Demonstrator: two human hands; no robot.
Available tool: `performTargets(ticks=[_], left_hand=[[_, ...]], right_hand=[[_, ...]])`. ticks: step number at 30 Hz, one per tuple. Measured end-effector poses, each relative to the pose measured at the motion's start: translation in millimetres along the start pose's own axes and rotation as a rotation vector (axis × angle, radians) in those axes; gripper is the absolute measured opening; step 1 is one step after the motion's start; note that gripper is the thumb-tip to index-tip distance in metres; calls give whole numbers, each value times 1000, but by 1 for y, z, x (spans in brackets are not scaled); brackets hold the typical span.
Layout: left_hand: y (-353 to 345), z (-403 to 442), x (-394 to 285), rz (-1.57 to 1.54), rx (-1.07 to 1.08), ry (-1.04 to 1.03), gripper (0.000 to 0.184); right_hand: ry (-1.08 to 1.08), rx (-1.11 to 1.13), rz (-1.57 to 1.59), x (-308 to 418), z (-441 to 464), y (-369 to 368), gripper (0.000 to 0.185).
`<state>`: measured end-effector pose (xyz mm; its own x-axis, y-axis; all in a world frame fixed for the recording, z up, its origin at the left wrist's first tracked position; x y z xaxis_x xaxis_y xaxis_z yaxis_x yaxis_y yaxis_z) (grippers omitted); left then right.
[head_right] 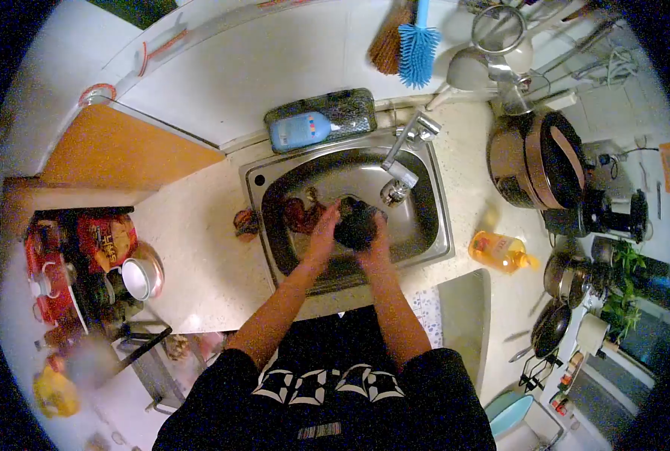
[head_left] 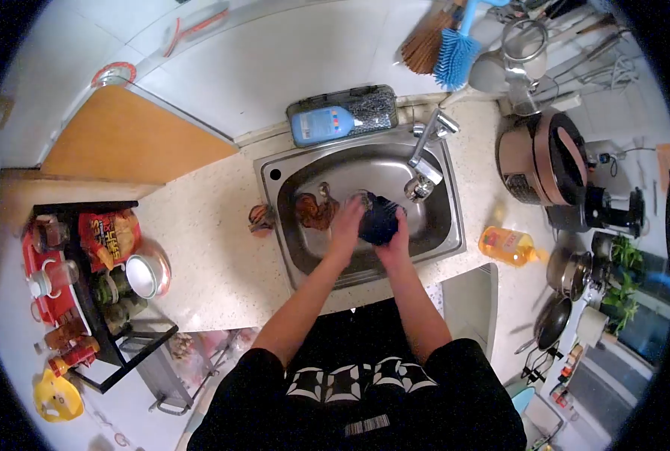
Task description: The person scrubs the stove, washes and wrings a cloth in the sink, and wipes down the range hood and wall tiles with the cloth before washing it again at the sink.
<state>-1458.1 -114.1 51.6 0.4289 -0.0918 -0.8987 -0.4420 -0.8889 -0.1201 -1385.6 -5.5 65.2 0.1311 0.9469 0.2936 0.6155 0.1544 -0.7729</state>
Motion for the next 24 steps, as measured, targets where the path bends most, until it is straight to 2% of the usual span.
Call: performTargets(ticks=[1, 3, 4, 5, 6, 7, 8, 9, 12, 13, 16, 17, 20, 22, 24], left_hand=[[-16, 5, -3, -244, 39, 159, 51], [-42, 10, -8, -728, 114, 488, 53], [-49, 11, -10, -704, 104, 480, 53], [-55, 11, -12, -682, 93, 472, 54], [-60, 11, -14, -659, 82, 464, 54], [-63, 12, -18, -608, 102, 469, 50], [-68, 13, -19, -479, 52, 350, 48], [-74, 15, -13, -351, 2, 230, 46], [-85, 30, 18, 28, -156, -20, 38], [-88, 35, 18, 153, -210, -90, 35], [-87, 38, 5, 367, -256, -74, 42], [-85, 39, 0, 417, -242, -30, 43], [-82, 37, -18, 539, -201, 94, 46], [-81, 36, -24, 584, -176, 164, 47], [-80, 35, -26, 649, -162, 158, 46]], right_hand=[[34, -20, 22, -1, 0, -1, 53], [184, -155, -143, -5, 3, -4, 53], [257, -222, -226, -6, 5, -8, 53], [354, -306, -512, -3, 2, -10, 48], [446, -307, -663, 1, 4, -4, 46], [539, -308, -813, 4, 7, 2, 44], [630, -308, -964, 7, 10, 8, 42], [637, -270, -954, 13, 4, -2, 40], [723, -408, -895, 24, 3, -18, 38], [649, -360, -762, 26, 10, -10, 33], [668, -448, -922, 27, 28, 3, 29], [671, -449, -858, 25, 32, 7, 26], [619, -539, -883, 24, 38, 8, 31], [619, -592, -907, 26, 38, 2, 26], [613, -644, -942, 26, 37, 0, 27]])
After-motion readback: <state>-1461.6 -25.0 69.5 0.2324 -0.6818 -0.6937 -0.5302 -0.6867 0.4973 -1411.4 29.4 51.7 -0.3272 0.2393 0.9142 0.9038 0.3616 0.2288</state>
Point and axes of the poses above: each hand's wrist, its own z-axis towards the middle knuckle, its own y-axis out of the back of the hand, x = y × z, the point moved 1 cm from there along z, towards the middle knuckle, and after that the axes turned 7 degrees about x, right-handed, at the moved point
